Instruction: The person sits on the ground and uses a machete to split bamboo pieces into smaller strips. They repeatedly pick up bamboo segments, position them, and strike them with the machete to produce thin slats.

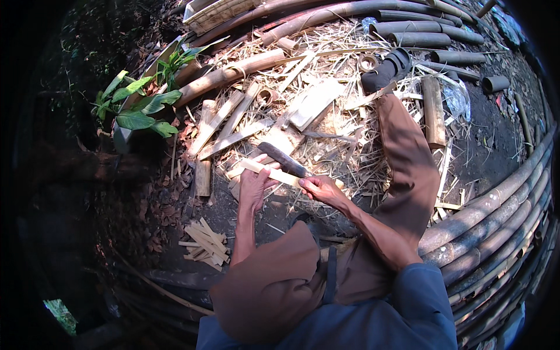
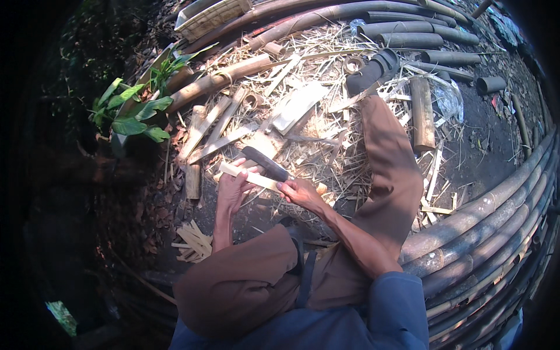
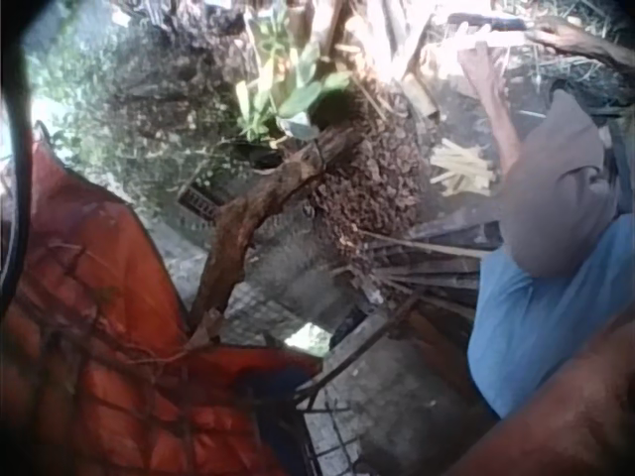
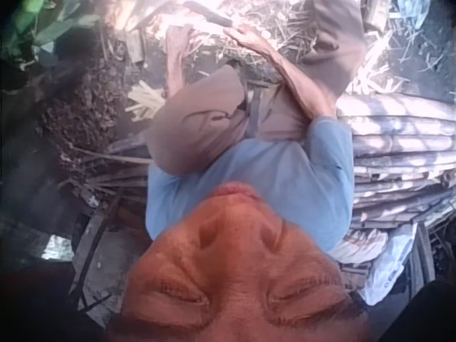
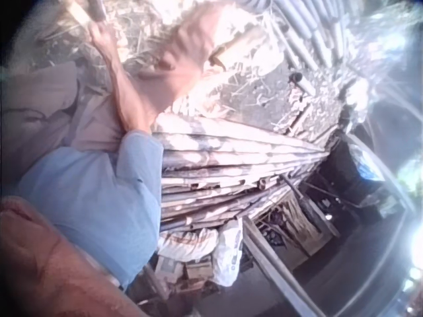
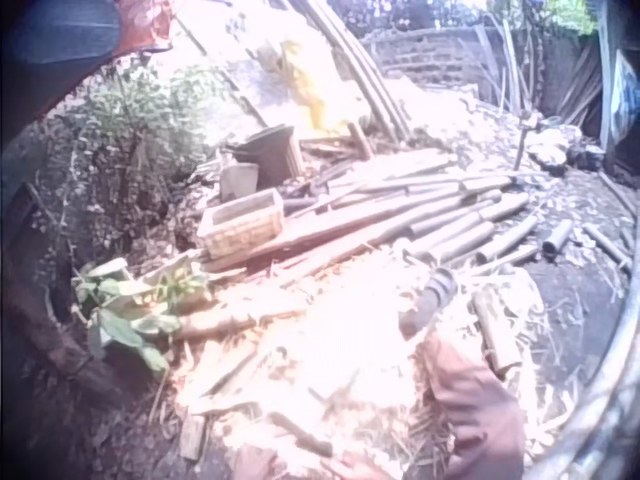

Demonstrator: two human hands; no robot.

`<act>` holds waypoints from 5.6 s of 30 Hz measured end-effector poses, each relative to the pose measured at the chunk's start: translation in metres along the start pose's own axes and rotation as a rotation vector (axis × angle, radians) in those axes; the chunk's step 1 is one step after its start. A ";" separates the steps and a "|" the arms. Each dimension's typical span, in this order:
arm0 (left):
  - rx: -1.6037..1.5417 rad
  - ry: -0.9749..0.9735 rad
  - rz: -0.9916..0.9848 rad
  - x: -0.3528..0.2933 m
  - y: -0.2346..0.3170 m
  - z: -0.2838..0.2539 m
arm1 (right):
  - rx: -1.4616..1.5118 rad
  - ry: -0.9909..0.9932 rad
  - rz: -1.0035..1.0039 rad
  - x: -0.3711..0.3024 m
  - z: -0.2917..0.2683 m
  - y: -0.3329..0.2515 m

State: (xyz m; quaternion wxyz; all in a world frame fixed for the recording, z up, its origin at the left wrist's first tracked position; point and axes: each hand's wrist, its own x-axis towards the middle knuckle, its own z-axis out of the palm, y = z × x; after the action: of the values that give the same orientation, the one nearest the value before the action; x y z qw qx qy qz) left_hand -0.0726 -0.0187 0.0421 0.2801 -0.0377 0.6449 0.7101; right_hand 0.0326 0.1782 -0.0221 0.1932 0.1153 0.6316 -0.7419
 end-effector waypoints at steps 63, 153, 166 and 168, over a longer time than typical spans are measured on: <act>0.944 0.720 0.175 0.045 -0.056 0.029 | -0.514 0.478 0.041 -0.006 0.001 0.079; 0.282 0.588 0.414 -0.037 -0.008 -0.046 | -0.607 0.552 -0.039 0.019 -0.012 0.053; -0.228 1.330 0.467 -0.193 -0.169 -0.222 | -0.592 0.459 -0.002 0.017 0.000 0.070; -0.279 1.370 0.246 -0.184 -0.182 -0.218 | -0.591 0.470 -0.020 0.021 -0.006 0.075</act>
State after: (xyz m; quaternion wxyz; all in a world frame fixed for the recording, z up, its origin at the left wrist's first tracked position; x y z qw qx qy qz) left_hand 0.0960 -0.2848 -0.0811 -0.2779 -0.4382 0.5786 0.6293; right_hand 0.0458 0.1713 -0.0986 0.0608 0.2156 0.8467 -0.4827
